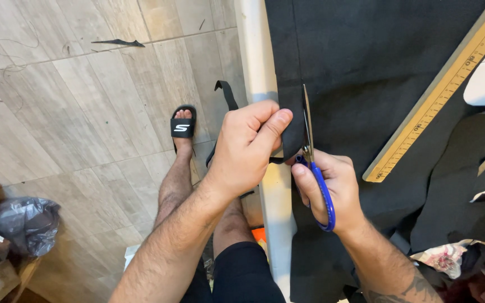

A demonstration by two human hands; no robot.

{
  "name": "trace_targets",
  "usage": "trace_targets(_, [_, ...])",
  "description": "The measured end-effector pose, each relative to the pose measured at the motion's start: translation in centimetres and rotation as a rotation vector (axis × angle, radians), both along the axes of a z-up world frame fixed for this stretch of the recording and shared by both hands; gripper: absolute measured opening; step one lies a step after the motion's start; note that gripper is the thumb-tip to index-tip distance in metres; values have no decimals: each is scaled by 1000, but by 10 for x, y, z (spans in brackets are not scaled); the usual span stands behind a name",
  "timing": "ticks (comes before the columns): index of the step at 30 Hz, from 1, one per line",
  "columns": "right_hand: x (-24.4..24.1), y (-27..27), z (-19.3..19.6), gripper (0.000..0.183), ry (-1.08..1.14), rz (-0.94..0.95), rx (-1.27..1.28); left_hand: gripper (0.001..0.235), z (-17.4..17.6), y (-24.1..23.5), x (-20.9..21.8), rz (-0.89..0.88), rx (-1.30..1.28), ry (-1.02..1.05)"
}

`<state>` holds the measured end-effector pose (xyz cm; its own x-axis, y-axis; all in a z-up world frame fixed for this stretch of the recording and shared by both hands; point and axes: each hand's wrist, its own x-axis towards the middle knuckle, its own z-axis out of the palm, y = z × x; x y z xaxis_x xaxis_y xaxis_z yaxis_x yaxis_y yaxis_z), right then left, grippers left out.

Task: Cutting a long strip of black leather using scissors on a workbench

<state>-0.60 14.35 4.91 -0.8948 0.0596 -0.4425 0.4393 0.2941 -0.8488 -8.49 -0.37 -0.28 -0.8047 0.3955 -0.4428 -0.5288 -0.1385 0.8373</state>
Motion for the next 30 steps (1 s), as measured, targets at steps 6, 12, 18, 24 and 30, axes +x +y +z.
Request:
trace_targets(6, [-8,-2,-2,33,24,-7,27,41,0,0,-1,-2,-6,1])
trace_targets(12, [-6,3,-7,29,36,-21,6,29,0,2,-11,7,-58,-45])
trace_targets(18, [1,1,-5,28,20,-34,-18,35,-2,6,-26,38,-87,9])
trace_targets(24, [-2,6,-4,32,26,7,-90,39,4,8,-23,74,-68,-30])
trace_targets(30, [-12,8,-3,34,32,33,-114,40,-1,7,-19,64,-66,-35])
